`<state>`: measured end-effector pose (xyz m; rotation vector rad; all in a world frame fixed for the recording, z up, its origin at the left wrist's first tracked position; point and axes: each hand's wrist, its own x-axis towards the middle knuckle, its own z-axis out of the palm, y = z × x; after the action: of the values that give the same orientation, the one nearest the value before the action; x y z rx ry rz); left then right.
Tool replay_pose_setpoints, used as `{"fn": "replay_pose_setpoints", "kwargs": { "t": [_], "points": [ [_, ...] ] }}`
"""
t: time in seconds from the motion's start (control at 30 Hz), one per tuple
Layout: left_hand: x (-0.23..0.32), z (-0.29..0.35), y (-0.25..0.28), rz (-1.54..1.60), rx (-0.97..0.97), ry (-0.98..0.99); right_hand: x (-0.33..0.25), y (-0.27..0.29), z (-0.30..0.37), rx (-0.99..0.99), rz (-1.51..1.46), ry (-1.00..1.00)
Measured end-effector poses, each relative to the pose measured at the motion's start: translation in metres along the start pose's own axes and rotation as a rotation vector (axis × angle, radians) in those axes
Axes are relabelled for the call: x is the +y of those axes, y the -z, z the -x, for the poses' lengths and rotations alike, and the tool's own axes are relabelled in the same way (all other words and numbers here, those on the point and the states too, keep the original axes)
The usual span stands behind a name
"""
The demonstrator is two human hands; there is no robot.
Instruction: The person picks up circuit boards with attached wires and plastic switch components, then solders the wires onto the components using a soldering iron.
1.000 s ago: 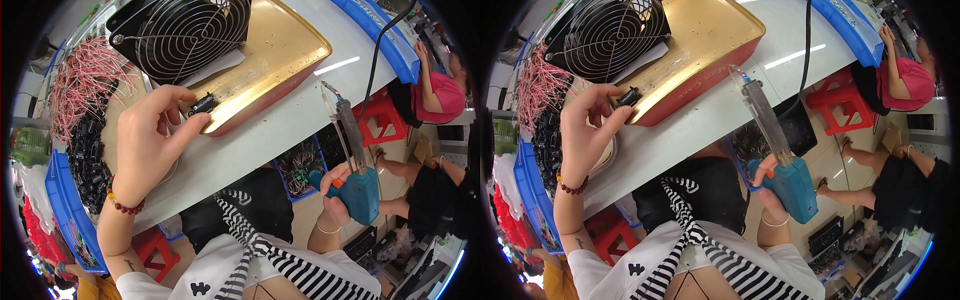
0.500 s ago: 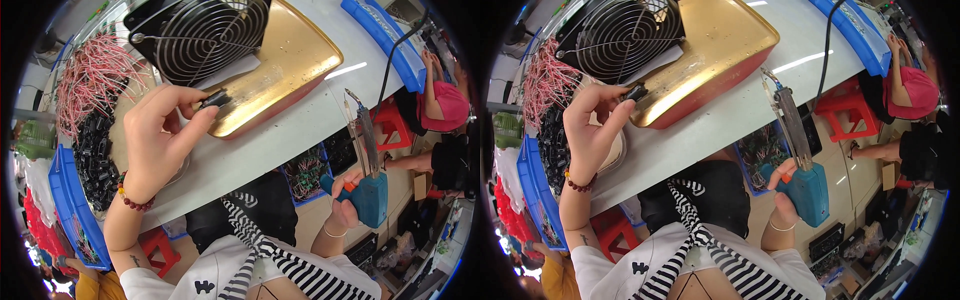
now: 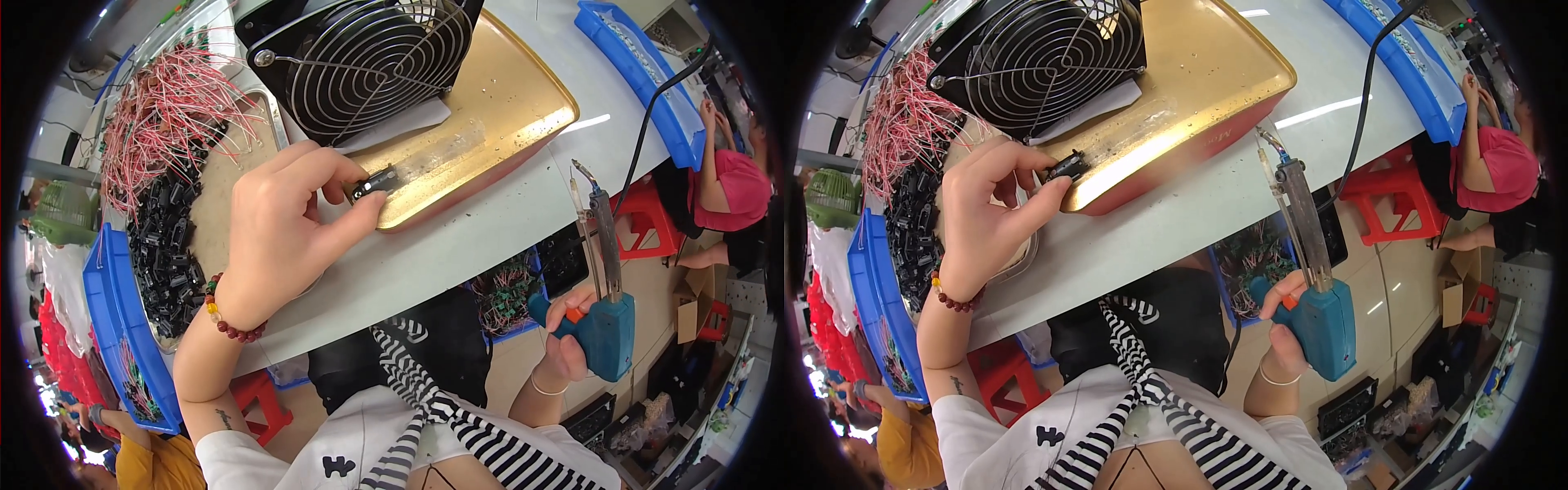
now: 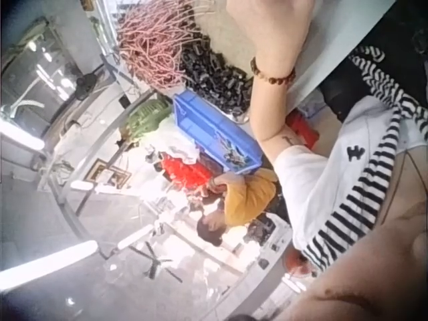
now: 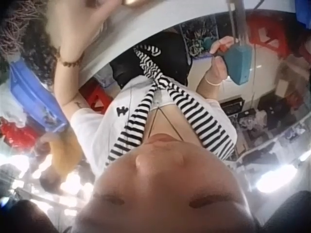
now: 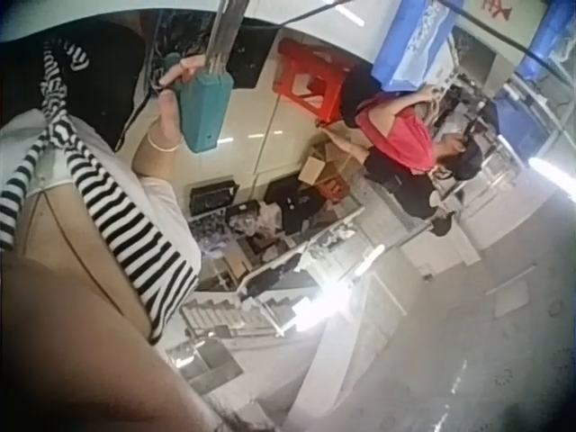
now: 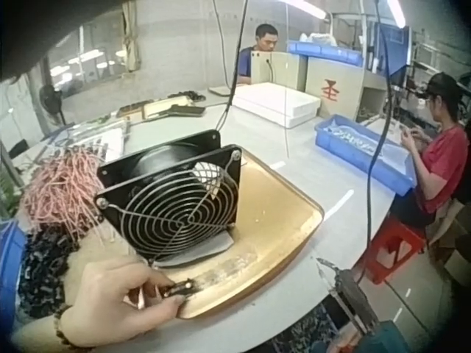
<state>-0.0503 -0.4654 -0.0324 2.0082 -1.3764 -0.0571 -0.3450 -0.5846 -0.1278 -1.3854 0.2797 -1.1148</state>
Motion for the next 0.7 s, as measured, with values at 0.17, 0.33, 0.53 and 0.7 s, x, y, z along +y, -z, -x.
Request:
{"fn": "replay_pose_setpoints", "kwargs": {
  "t": [0.17, 0.33, 0.53, 0.7],
  "points": [
    [-0.002, 0.003, 0.005, 0.011, -0.014, 0.061, 0.005, -0.003, -0.002, 0.004, -0.028, 0.002],
    [-0.004, 0.003, 0.001, 0.089, 0.002, 0.000, 0.005, -0.009, -0.003, 0.015, -0.070, 0.008],
    [-0.014, 0.008, -0.009, 0.163, 0.070, -0.093, 0.004, -0.013, -0.002, 0.030, -0.083, 0.003],
    [-0.004, 0.004, -0.004, 0.082, 0.006, -0.010, 0.003, -0.010, 0.000, 0.028, -0.077, 0.004]
  ]
}}
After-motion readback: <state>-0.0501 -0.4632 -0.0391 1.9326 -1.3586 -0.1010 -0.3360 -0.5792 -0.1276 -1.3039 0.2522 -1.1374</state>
